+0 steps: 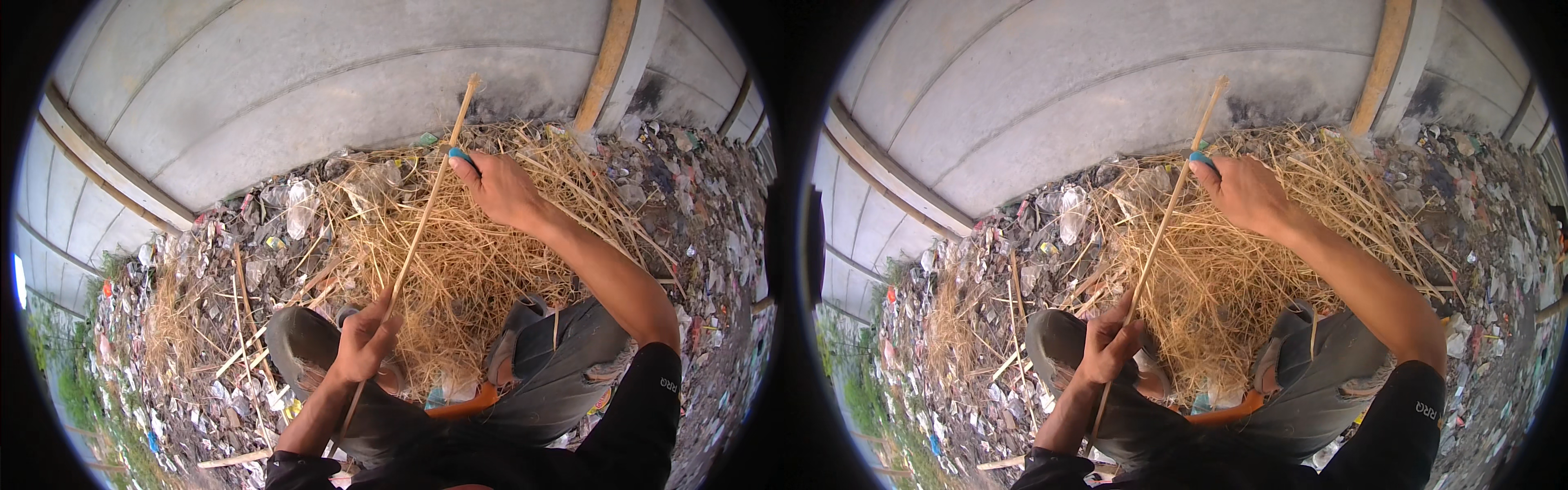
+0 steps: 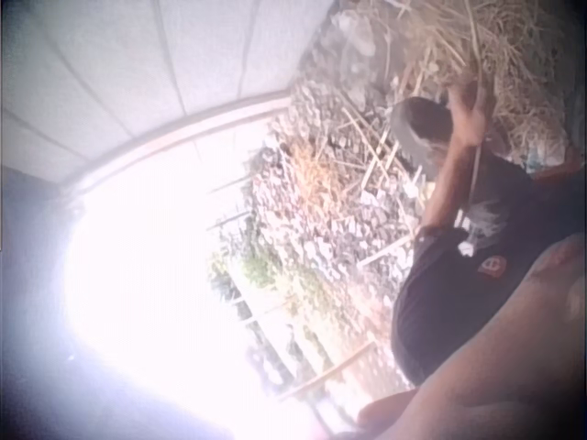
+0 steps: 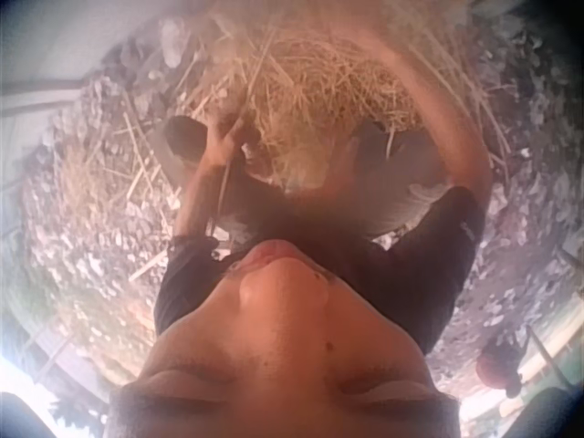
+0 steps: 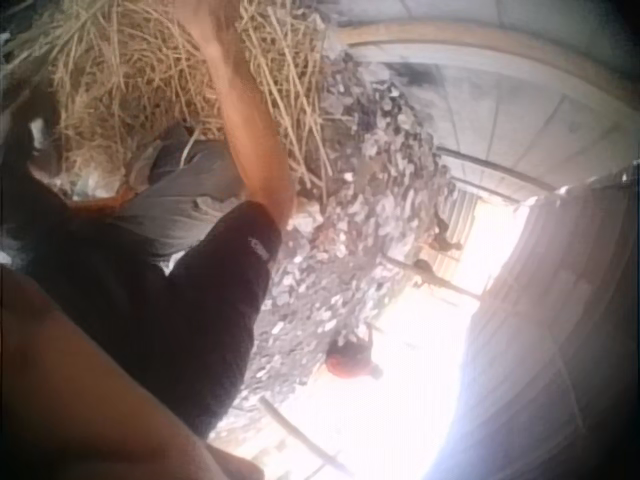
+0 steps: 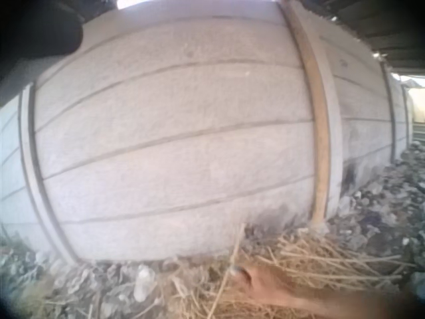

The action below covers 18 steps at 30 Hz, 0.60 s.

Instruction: The person sits on the ground and uses a utility knife to shave the surface of a long bamboo stick. They hold the stick with one hand and scrape along its length with the other, removing the outer layer.

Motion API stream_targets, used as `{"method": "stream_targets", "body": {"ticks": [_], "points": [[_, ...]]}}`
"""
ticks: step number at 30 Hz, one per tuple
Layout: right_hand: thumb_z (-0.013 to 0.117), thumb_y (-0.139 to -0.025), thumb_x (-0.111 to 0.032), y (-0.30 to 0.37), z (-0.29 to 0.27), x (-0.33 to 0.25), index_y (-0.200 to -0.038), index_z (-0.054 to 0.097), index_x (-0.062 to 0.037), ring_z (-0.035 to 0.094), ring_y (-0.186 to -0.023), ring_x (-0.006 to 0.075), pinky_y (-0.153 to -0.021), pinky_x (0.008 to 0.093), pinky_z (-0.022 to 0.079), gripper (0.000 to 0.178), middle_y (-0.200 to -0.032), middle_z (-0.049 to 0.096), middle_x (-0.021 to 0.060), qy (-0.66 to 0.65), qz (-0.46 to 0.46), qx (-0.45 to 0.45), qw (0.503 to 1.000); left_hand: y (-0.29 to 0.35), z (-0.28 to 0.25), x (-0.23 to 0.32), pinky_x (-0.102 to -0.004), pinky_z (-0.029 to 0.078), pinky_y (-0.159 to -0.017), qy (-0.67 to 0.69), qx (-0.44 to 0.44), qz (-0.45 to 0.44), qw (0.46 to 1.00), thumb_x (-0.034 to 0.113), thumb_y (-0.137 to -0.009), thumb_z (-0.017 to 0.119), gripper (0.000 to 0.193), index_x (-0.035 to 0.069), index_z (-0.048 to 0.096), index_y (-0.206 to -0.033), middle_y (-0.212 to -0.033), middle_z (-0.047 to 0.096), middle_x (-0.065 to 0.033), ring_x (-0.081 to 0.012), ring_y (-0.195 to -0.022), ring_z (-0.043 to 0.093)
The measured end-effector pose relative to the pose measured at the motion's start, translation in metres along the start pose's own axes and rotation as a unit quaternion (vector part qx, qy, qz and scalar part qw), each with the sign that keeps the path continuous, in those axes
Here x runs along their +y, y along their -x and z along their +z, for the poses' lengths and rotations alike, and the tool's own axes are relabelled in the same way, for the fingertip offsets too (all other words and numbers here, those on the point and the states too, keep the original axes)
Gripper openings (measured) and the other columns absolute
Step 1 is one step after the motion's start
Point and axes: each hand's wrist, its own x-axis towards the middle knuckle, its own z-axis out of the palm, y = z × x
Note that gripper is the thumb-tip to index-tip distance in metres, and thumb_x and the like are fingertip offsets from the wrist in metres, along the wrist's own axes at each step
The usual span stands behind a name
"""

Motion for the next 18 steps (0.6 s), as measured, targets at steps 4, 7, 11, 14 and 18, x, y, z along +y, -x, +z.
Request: {"method": "stream_targets", "body": {"ticks": [4,7,11,14,18], "points": [[0.041,-0.107,-0.051,0.038,0.006,-0.042,-0.083,0.064,-0.0025,0.054,-0.039,0.0248,-0.040,0.0424,0.043,0.059,-0.046,0.051,0.0075,-0.008,-0.062,-0.090,0.994,-0.007,0.003,0.004,-0.0207,0.036,-0.054,0.026,0.003,0.009,1.000,0.009,-0.101,0.058,0.056,0.000,0.040,-0.153,-0.077,0.051,0.0072,-0.0012,-0.061,0.044],[0.044,-0.105,-0.053,0.048,0.018,-0.055,-0.083,0.063,-0.0031,0.055,-0.040,0.0264,-0.041,0.0450,0.044,0.058,-0.046,0.051,0.0078,0.002,-0.092,-0.106,0.990,-0.013,0.007,0.010,-0.0206,0.036,-0.054,0.051,0.006,0.020,0.998,0.008,-0.101,0.057,0.057,-0.001,0.038,-0.153,-0.078,0.051,0.0065,-0.0011,-0.061,0.044],[0.039,-0.107,-0.052,0.015,0.012,-0.006,-0.080,0.062,-0.0030,0.053,-0.041,0.0256,-0.041,0.0431,0.042,0.060,-0.050,0.053,0.0091,-0.025,0.026,-0.066,0.997,-0.004,0.001,-0.006,-0.0209,0.037,-0.058,-0.009,-0.009,-0.001,1.000,0.008,-0.101,0.057,0.058,-0.003,0.036,-0.154,-0.079,0.051,0.0062,-0.0018,-0.065,0.044],[0.037,-0.108,-0.052,-0.016,-0.037,0.074,-0.083,0.063,-0.0024,0.048,-0.043,0.0240,-0.045,0.0431,0.040,0.061,-0.053,0.052,0.0088,0.046,0.135,-0.011,0.990,0.012,-0.009,-0.008,-0.0213,0.038,-0.062,-0.064,-0.060,-0.022,0.996,0.009,-0.102,0.056,0.058,-0.006,0.034,-0.154,-0.083,0.051,0.0058,-0.0029,-0.069,0.044],[0.038,-0.108,-0.051,0.002,-0.039,0.095,-0.084,0.063,-0.0026,0.048,-0.046,0.0230,-0.050,0.0444,0.040,0.060,-0.055,0.052,0.0092,0.085,0.144,0.056,0.984,0.007,-0.008,-0.011,-0.0206,0.039,-0.063,-0.082,-0.095,-0.022,0.992,0.013,-0.103,0.056,0.058,-0.006,0.034,-0.153,-0.087,0.055,0.0053,-0.0029,-0.071,0.046]]}}
